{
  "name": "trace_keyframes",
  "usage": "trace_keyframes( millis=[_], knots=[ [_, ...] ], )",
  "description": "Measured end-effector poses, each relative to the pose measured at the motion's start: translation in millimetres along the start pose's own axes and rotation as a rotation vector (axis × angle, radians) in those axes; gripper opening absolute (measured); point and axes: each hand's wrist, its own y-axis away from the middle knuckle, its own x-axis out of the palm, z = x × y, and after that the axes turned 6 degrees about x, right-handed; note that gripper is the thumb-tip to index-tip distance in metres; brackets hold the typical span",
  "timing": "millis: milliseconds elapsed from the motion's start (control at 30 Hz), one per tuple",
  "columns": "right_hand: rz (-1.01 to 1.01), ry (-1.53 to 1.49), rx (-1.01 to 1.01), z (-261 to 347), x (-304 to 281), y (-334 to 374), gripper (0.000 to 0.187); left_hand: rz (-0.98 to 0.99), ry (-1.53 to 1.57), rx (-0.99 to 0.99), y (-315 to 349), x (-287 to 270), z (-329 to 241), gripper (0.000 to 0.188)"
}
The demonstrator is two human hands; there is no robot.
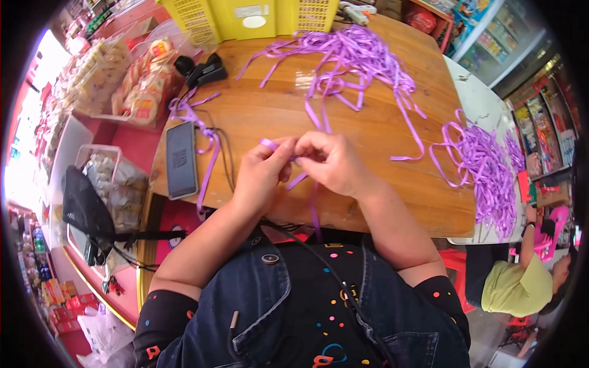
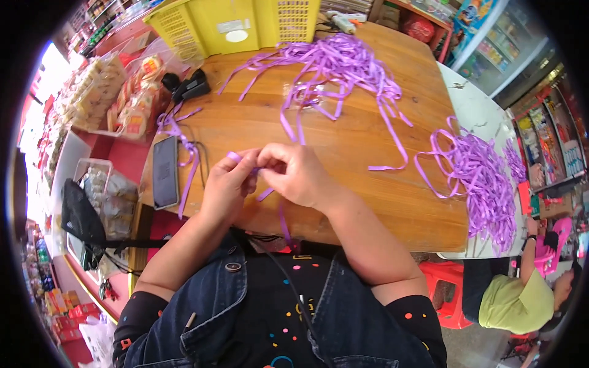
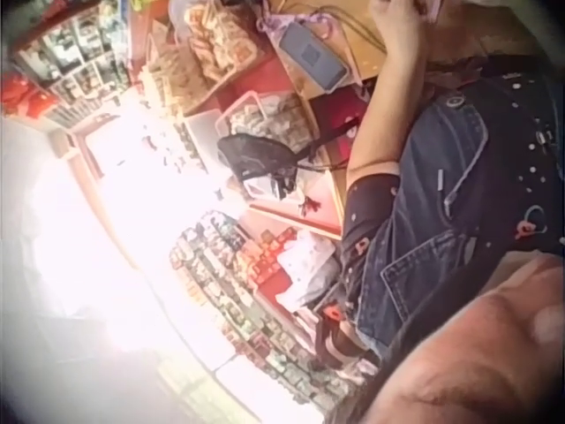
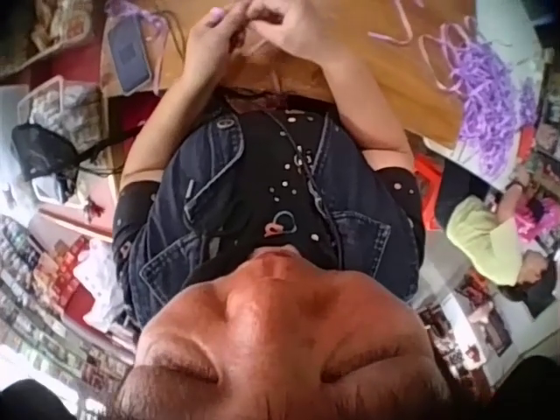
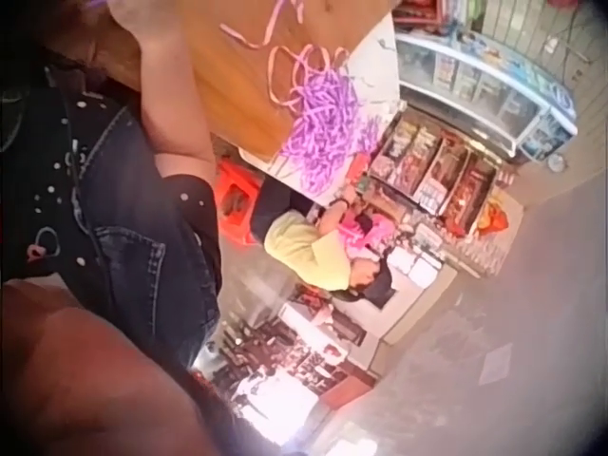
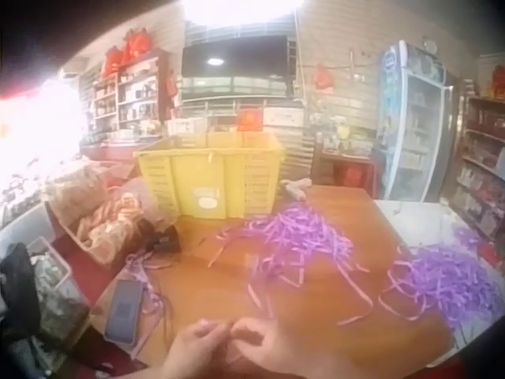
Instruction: The person ties knots in purple ribbons by hand, pulling each ribbon taut before placing it onto a pile on the table.
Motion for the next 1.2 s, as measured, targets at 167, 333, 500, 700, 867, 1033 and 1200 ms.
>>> trace_keyframes(
  millis=[167, 333, 500, 700, 867, 1033, 1200],
  knots=[
    [-0.079, -0.17, 0.032, -11.6, -7.1, -1.2, 0.007, 0.028, 0.032, 0.069, 1.4, 11.2, -0.2, 0.022],
    [-0.037, -0.212, 0.077, -6.5, -7.8, -0.3, 0.006, 0.035, 0.114, -0.017, -0.9, 0.7, 1.4, 0.016],
    [-0.051, -0.281, 0.052, -5.5, -11.0, -1.9, 0.008, 0.011, 0.125, 0.036, 1.6, 3.6, -7.2, 0.013],
    [-0.071, -0.465, 0.139, -4.2, -27.8, -3.7, 0.011, -0.088, 0.247, 0.139, -9.3, -7.5, -18.4, 0.011],
    [-0.151, -0.819, 0.023, -21.4, -69.5, -4.9, 0.015, -0.215, 0.439, 0.179, -28.1, -23.7, -38.4, 0.008],
    [-0.25, -1.148, -0.172, -26.0, -96.9, -6.1, 0.016, -0.268, 0.528, 0.147, -44.1, -37.5, -34.0, 0.006],
    [-0.507, -0.915, -0.075, -27.6, -91.2, -7.2, 0.019, -0.128, 0.429, -0.199, -22.1, -15.5, -39.0, 0.015]
  ],
)
